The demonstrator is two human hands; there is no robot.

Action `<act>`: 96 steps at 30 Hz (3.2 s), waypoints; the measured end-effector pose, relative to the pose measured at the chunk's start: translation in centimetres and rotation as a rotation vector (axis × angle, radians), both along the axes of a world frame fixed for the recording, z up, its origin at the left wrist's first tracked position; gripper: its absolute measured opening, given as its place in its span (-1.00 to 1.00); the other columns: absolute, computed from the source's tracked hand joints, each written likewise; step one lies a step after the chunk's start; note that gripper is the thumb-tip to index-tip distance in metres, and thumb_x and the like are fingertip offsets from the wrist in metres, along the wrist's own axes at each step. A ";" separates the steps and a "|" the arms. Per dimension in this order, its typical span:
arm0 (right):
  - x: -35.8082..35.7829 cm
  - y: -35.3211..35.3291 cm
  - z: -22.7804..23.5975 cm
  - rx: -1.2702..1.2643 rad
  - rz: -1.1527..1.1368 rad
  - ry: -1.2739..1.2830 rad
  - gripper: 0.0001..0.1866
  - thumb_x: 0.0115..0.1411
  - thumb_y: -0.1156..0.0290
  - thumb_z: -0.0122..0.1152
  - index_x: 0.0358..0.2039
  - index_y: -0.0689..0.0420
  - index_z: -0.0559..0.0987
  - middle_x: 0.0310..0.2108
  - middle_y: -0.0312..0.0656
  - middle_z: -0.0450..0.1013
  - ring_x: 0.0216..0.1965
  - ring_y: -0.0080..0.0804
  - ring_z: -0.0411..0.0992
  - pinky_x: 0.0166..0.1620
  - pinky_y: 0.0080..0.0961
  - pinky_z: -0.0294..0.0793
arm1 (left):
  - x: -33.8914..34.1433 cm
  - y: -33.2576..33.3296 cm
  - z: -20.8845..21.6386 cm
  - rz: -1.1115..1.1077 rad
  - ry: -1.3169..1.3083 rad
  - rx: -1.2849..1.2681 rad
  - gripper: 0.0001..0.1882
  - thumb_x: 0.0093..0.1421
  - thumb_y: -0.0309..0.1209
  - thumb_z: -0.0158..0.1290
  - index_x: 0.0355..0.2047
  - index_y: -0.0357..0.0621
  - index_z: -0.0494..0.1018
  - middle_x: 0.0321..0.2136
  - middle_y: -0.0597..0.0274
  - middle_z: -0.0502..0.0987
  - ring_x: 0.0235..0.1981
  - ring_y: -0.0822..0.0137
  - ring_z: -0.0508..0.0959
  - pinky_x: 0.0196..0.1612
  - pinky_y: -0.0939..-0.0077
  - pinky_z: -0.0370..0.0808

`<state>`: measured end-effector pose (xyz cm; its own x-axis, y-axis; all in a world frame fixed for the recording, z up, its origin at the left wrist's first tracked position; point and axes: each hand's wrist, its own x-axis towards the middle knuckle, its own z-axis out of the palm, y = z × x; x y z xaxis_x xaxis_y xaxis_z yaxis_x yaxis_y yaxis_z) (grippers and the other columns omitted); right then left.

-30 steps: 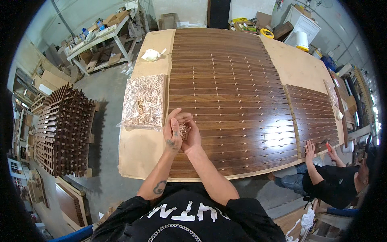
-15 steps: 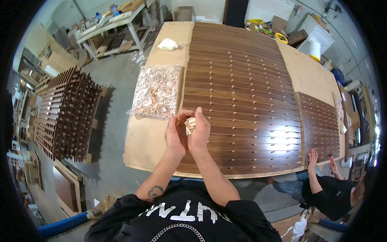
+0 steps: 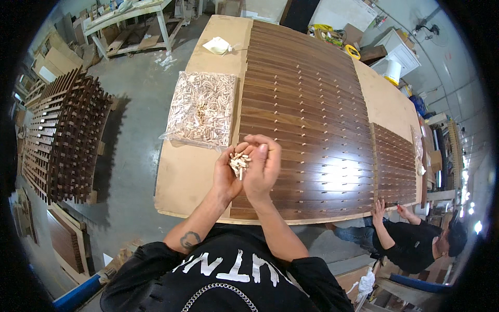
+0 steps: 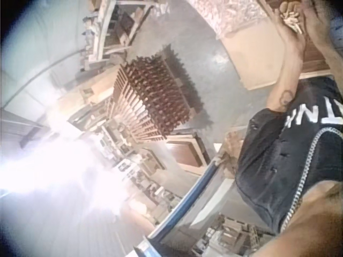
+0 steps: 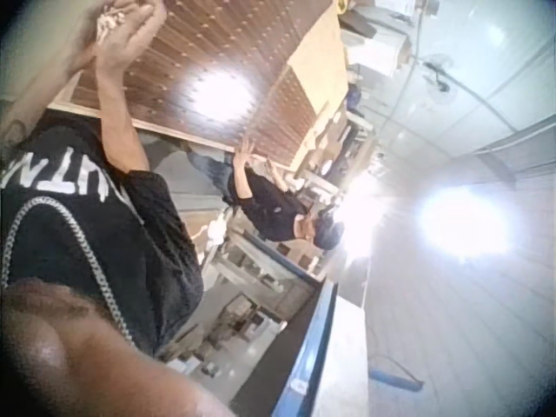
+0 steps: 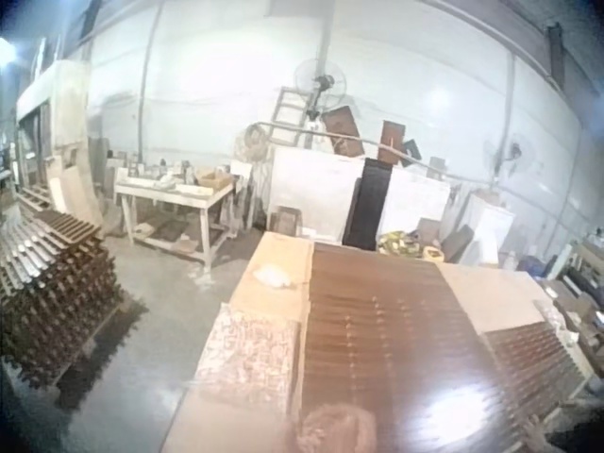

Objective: Inserting small wooden pegs into pre-drilled holes in wooden slats for furniture manufacturing.

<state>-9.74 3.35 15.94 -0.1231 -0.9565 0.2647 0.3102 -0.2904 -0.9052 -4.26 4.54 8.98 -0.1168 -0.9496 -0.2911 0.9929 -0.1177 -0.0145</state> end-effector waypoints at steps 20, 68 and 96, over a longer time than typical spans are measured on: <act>-4.2 -15.7 -6.6 -0.319 0.518 1.237 -0.90 0.15 0.43 0.19 -0.33 0.14 0.59 -0.37 -0.15 0.43 -0.32 -0.10 0.46 -0.33 -0.33 0.47 | 0.2 -11.8 -6.2 -0.051 -0.560 0.446 -0.63 0.36 -0.06 -0.12 -0.43 -0.02 0.47 -0.68 0.44 0.42 -0.70 0.58 0.37 -0.70 0.68 0.17; 0.0 -29.3 -12.8 0.222 0.807 0.842 -0.80 0.12 0.46 0.26 -0.25 0.28 0.59 -0.40 -0.12 0.44 -0.37 -0.37 0.52 -0.27 -0.49 0.47 | 6.8 -22.3 -10.1 0.027 -0.805 0.200 -0.47 0.38 -0.07 -0.16 0.22 -0.13 0.25 -0.72 0.46 0.25 -0.75 0.61 0.16 -0.69 0.70 0.09; -4.6 -54.7 -20.8 -0.248 0.031 1.657 -0.82 0.20 0.36 0.13 -0.40 0.23 0.48 -0.34 0.08 0.49 -0.24 0.09 0.46 -0.20 -0.05 0.40 | 9.7 -21.6 -12.5 0.050 -0.653 0.195 -0.57 0.38 -0.16 -0.13 -0.02 -0.32 0.40 -0.72 0.41 0.27 -0.76 0.58 0.19 -0.73 0.69 0.10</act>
<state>-14.39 -51.38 -4.91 0.4414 -0.8711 0.2153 -0.8602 -0.4790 -0.1750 5.47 -17.09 -3.56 0.1833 -0.8721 -0.4537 0.8096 -0.1279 0.5729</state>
